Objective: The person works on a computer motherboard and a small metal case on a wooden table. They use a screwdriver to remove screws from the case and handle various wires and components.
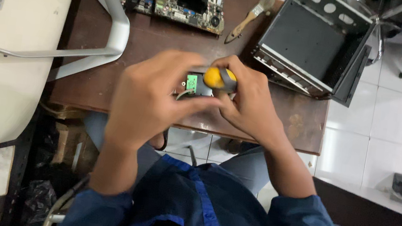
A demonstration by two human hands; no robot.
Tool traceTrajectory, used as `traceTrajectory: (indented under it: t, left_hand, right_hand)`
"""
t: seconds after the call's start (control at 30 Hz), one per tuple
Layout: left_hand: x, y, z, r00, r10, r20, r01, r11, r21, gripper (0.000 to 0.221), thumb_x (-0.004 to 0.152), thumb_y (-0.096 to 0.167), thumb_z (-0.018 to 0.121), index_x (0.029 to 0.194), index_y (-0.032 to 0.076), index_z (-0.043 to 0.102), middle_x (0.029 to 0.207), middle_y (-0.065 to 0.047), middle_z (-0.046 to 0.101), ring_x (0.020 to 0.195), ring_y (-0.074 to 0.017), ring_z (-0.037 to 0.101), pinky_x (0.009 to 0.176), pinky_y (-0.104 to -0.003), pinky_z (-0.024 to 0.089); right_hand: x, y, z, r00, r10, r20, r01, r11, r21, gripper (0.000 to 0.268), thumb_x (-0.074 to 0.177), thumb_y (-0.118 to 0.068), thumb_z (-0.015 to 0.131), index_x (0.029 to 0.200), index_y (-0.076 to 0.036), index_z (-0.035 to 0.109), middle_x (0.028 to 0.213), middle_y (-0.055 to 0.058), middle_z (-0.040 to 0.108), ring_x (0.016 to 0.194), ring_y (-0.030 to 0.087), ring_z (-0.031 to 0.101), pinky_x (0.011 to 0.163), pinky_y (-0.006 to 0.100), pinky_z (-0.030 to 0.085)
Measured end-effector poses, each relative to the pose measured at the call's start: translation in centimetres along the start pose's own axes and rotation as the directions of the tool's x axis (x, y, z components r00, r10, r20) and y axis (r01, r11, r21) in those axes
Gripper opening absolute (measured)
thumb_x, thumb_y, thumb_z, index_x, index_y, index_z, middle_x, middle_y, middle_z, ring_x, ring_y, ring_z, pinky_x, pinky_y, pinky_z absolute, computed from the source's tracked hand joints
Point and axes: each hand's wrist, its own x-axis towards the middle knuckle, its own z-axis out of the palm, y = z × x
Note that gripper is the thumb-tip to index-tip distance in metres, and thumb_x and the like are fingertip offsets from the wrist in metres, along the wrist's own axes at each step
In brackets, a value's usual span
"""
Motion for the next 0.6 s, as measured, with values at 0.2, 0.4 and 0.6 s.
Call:
traceTrajectory:
  t: [0.2,0.4,0.6]
  left_hand:
    - [-9.0,-0.2,5.3,0.396,-0.720,0.570,0.756,0.608,0.243,0.047,0.097,0.058,0.065,0.121,0.020,0.079,0.081,-0.018,0.082,0.094,-0.0480,0.078,0.085,-0.059,0.061]
    - [-11.8,-6.0,10.3,0.420,-0.865,0.274,0.862,0.475,0.179,0.067,0.097,0.073,0.064,0.116,0.009,0.066,0.094,-0.021,0.080,0.097,-0.0467,0.078,0.085,-0.060,0.060]
    - [-9.3,-6.5,11.5,0.607,-0.786,0.120,0.768,0.619,0.164,0.077,0.103,0.067,0.063,0.139,-0.001,0.062,0.111,-0.031,0.072,0.106,-0.0517,0.073,0.089,-0.063,0.058]
  right_hand:
    - [1.3,7.8,6.0,0.804,0.520,0.288,-0.273,0.752,-0.600,0.078,0.090,-0.036,0.081,0.159,-0.015,0.051,0.100,0.026,0.080,0.096,0.052,0.078,0.084,0.063,0.062]
    - [-1.2,11.8,10.0,0.820,0.548,0.162,-0.355,0.710,-0.608,0.037,0.089,-0.048,0.074,0.109,-0.017,0.081,0.082,0.019,0.078,0.083,0.047,0.079,0.072,0.057,0.063]
    - [-4.0,7.1,11.4,0.771,0.558,0.306,-0.424,0.809,-0.407,0.048,0.088,-0.048,0.074,0.121,-0.012,0.079,0.089,0.027,0.079,0.093,0.051,0.078,0.082,0.059,0.063]
